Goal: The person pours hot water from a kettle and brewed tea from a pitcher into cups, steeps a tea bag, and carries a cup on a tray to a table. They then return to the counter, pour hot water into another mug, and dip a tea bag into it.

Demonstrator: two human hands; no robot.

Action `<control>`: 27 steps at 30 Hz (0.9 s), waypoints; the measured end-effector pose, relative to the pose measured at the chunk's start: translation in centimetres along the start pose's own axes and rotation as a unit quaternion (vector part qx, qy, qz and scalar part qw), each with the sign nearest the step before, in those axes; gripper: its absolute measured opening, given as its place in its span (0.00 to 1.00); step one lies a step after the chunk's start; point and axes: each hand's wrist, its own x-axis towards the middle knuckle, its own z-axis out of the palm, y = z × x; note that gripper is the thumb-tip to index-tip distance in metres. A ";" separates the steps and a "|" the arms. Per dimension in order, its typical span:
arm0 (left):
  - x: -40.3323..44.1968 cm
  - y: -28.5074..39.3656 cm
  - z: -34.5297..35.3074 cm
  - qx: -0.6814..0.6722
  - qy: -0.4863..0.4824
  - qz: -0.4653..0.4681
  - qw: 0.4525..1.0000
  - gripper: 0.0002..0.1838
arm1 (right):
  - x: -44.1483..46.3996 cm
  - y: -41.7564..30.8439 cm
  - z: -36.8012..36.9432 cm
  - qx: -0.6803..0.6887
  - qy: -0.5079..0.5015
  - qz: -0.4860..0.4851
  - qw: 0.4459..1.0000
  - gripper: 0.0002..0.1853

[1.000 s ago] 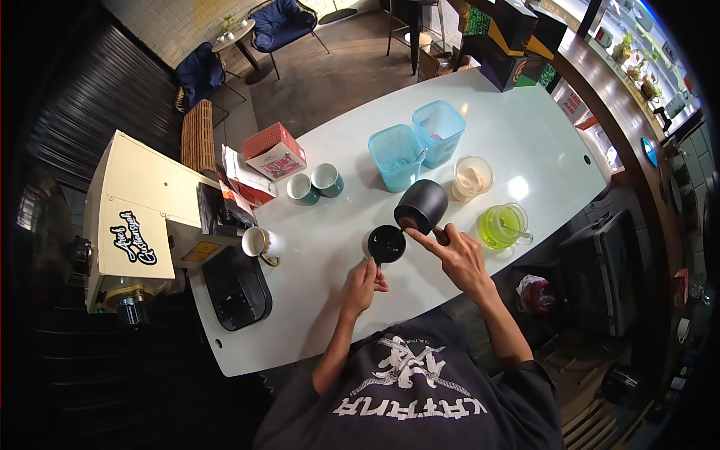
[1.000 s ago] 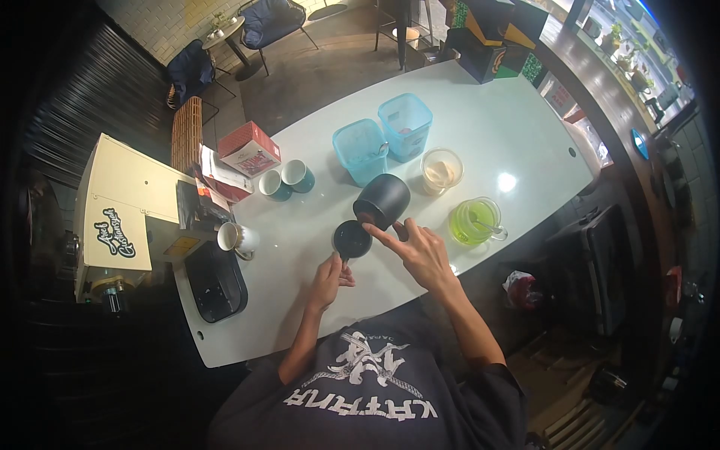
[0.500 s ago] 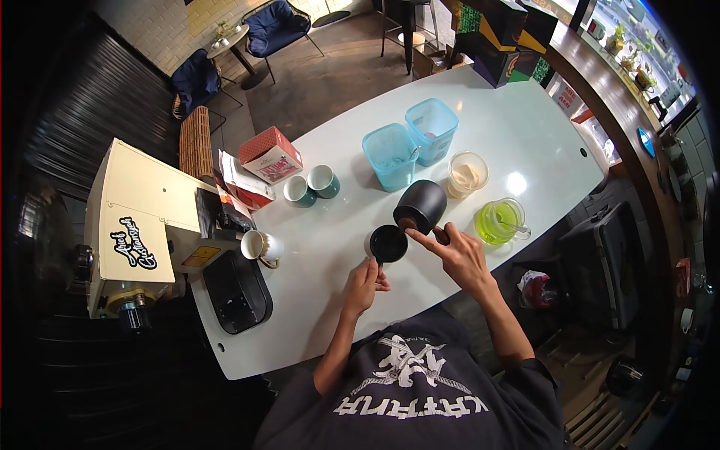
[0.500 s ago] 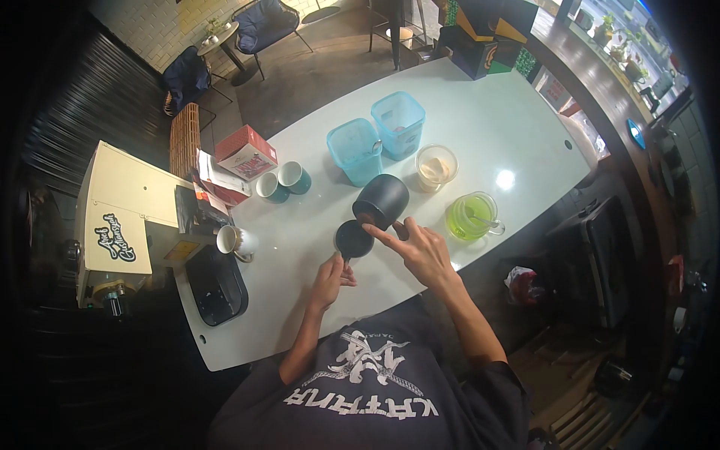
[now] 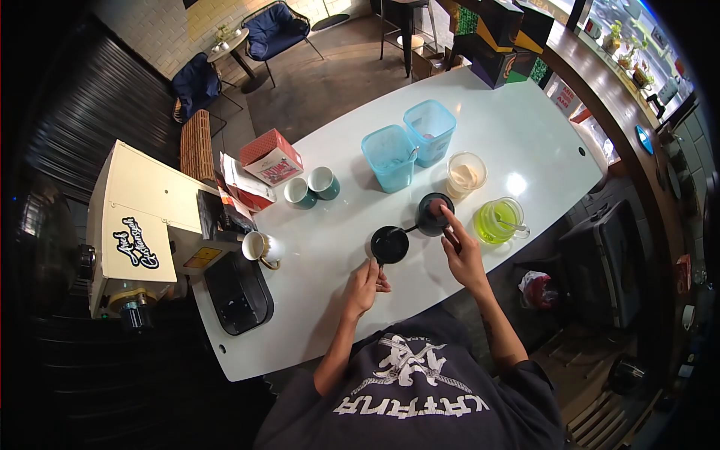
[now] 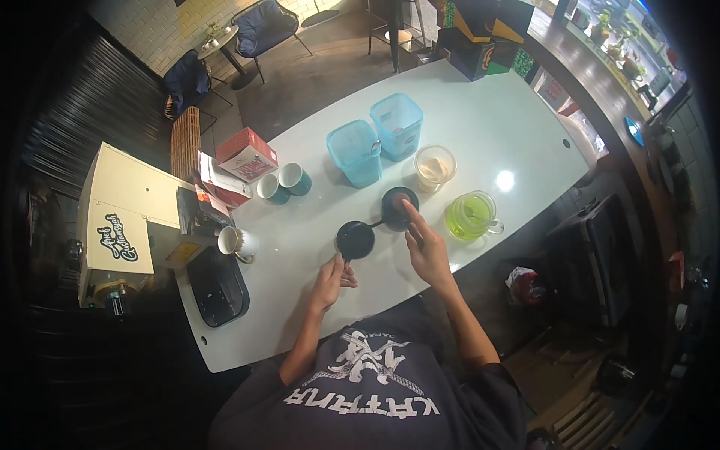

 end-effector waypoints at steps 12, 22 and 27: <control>-1.9 -0.3 1.0 -0.055 0.067 0.005 0.996 0.24 | 0.2 1.7 0.8 0.079 -0.020 0.039 0.996 0.38; -6.8 0.2 3.3 -0.068 0.143 0.007 0.987 0.25 | 2.2 3.1 2.9 0.010 -0.032 -0.019 0.999 0.40; -8.7 0.9 3.9 -0.064 0.118 0.002 0.991 0.24 | 2.5 3.0 3.3 0.020 -0.019 -0.043 0.999 0.41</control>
